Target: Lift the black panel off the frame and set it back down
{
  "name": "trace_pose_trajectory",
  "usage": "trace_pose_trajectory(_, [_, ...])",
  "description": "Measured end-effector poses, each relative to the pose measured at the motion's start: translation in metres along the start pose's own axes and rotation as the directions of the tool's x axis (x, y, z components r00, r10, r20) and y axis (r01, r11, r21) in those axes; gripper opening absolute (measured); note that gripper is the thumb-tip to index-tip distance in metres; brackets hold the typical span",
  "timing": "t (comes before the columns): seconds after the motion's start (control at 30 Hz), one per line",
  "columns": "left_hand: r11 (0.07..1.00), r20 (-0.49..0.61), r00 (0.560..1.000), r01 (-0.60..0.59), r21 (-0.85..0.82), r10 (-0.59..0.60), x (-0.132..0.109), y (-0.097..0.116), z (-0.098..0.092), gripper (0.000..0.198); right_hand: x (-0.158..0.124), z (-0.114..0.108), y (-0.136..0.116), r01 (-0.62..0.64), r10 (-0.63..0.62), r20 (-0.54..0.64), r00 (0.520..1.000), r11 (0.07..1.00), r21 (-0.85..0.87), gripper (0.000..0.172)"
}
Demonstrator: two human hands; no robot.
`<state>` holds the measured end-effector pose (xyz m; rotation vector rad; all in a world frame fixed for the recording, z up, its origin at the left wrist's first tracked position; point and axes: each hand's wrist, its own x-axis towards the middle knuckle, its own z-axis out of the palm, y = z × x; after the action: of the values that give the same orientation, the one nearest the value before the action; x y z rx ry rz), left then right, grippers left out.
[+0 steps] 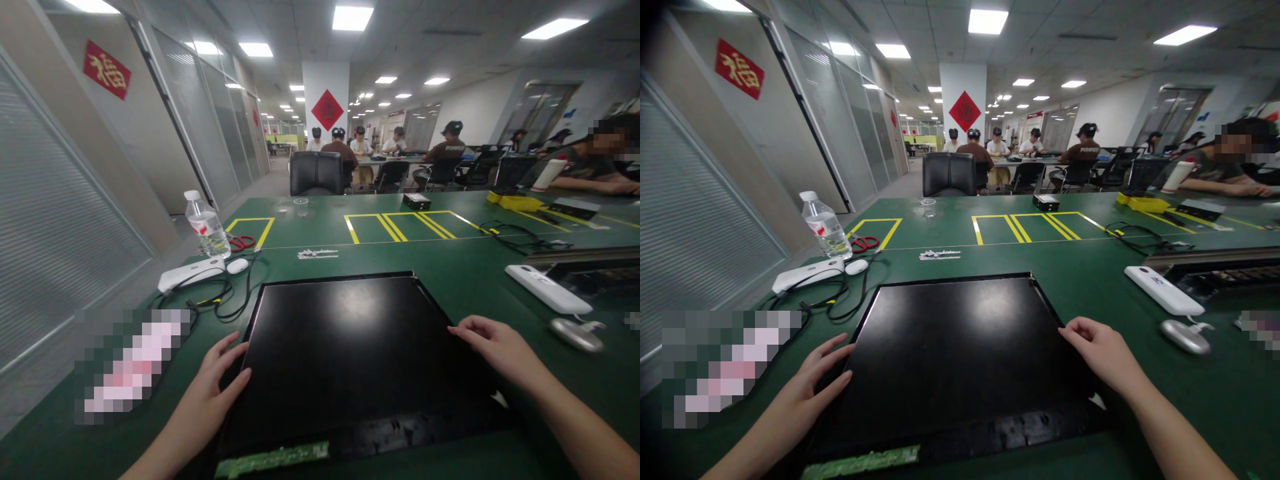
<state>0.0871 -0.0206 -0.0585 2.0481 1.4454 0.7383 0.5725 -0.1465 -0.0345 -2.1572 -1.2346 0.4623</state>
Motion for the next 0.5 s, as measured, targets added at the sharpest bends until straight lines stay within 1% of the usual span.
trace_pose_trajectory(0.17, [0.998,0.001,0.999,-0.042,0.054,0.042,-0.0021,-0.0006,0.0015,0.045,0.0012,0.0004,0.0010,-0.014,0.014,-0.004,1.000,1.000,0.015,0.042])
trace_pose_trajectory(0.37, [0.991,0.012,0.996,-0.092,0.101,0.091,-0.0020,-0.0007,-0.0012,0.046,0.0008,0.0024,0.0024,-0.029,0.029,0.002,1.000,1.000,0.000,0.042])
trace_pose_trajectory(0.5, [0.986,0.025,0.993,-0.121,0.114,0.118,-0.0027,-0.0020,0.0004,0.044,-0.0001,0.0038,0.0028,-0.013,0.013,0.001,1.000,1.000,-0.019,0.043])
